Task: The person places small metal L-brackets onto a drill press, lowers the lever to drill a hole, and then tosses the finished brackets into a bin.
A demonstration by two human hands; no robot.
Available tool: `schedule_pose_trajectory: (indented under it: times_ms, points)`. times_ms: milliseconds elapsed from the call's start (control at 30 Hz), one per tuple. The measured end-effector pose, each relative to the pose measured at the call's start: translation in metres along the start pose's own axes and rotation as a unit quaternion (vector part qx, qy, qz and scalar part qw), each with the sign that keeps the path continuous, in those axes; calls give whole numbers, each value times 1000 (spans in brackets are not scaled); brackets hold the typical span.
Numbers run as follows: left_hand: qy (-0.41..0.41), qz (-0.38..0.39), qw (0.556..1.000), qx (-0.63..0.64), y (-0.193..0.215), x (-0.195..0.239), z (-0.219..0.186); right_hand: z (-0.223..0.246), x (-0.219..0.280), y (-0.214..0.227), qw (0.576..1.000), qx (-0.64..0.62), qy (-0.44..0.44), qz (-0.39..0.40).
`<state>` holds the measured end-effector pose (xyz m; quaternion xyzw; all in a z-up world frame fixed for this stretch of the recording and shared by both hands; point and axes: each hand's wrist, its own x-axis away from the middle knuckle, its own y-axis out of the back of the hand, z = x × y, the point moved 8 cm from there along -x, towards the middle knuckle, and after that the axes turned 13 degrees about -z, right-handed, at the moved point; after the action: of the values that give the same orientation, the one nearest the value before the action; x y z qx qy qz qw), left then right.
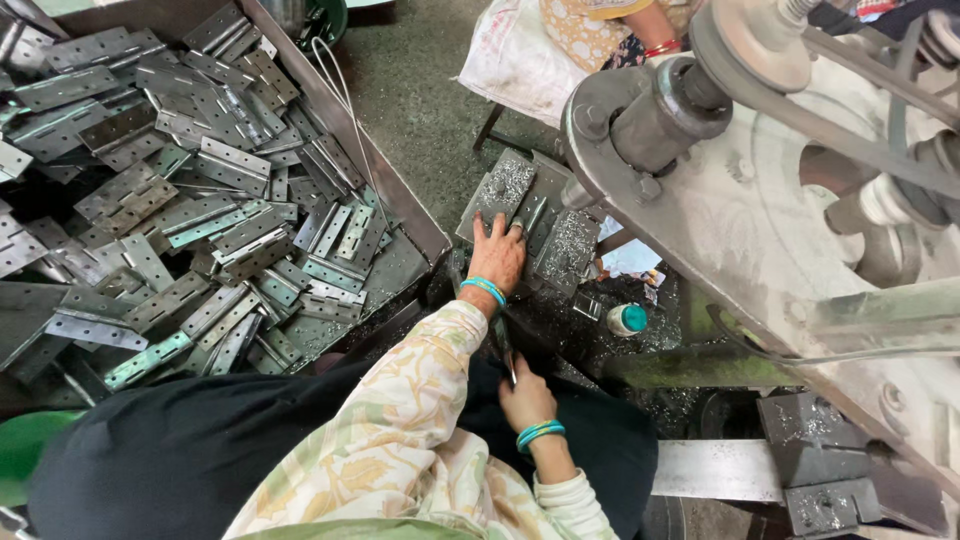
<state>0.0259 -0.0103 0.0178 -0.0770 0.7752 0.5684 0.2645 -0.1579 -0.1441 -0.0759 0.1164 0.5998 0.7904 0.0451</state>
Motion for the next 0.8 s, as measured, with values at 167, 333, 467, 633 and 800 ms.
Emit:
schedule_pose_trajectory:
  times_ms: [167,333,467,633,800]
  points:
    - [2,-68,997,25,8,-1,0,-13,29,-49,988,-96,29,-116]
    - [2,-51,999,13,1,2,5,-4,17,-27,989,-128,42,-65]
    - [5,-33,999,4,-9,-15,6,5,1,15,998,-57,22,-32]
    - [21,-9,1000,20,-17,-28,6,-3,9,-23,996,-67,20,-57]
    - [3,-53,998,25,-8,-6,5,-20,22,-58,989,-108,22,-100]
